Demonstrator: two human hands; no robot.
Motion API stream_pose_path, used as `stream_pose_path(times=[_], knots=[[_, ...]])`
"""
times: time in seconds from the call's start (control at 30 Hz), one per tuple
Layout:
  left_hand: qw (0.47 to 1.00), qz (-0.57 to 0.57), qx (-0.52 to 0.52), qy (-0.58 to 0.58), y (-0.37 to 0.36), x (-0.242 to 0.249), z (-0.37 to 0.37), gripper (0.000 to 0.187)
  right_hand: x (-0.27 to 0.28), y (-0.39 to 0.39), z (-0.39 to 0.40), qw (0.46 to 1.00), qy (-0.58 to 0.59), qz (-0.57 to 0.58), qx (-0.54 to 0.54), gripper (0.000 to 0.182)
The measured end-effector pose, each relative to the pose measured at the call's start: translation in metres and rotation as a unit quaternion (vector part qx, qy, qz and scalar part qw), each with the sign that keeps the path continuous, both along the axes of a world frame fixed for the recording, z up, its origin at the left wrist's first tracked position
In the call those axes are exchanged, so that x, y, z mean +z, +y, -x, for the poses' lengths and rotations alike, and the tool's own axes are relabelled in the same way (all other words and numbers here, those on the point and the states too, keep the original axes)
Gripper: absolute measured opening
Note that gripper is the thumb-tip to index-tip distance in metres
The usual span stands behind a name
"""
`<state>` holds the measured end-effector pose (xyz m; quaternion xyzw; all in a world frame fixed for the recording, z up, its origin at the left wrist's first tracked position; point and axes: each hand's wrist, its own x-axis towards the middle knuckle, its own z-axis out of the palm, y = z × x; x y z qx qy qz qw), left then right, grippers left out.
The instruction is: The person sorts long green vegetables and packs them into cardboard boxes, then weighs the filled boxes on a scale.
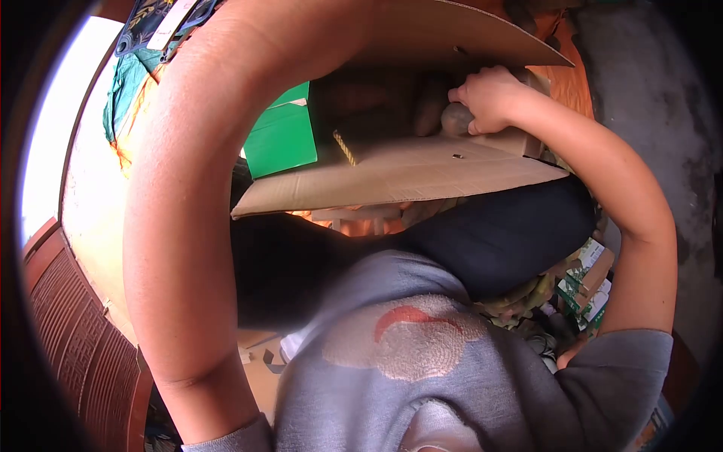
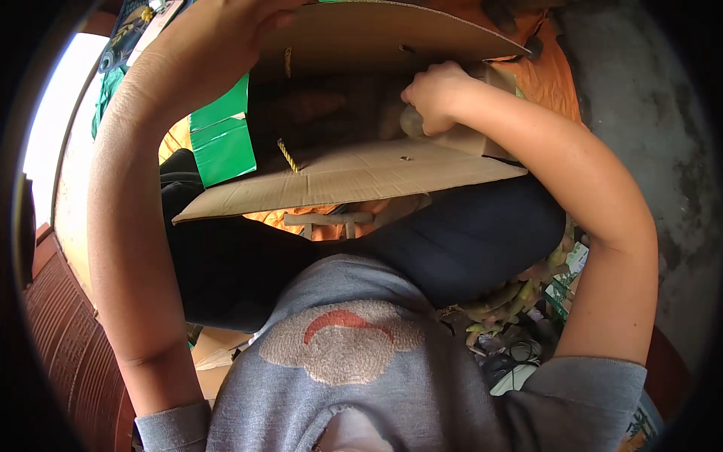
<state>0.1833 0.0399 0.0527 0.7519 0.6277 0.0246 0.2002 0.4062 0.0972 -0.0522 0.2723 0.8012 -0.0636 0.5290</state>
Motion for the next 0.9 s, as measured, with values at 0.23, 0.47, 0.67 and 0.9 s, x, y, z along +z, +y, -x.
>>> stream_pose_path(times=[0.23, 0.47, 0.67, 0.9], knots=[[0.999, -0.021, -0.038, -0.019, -0.001, 0.000, 0.001, 0.018, -0.006, 0.003, 0.002, 0.971, 0.175, 0.084, 0.137, 0.055], [0.992, -0.105, -0.065, -0.021, 0.006, -0.029, 0.012, 0.024, -0.028, 0.016, -0.017, 0.924, 0.320, 0.018, 0.208, 0.055], [0.989, -0.127, -0.068, -0.033, 0.007, -0.038, 0.016, 0.026, 0.047, 0.010, -0.031, 0.895, 0.446, -0.003, -0.014, 0.042], [0.974, -0.182, -0.089, -0.100, 0.010, -0.035, 0.017, 0.028, 0.110, -0.023, -0.136, 0.563, 0.716, -0.320, -0.262, 0.019]])
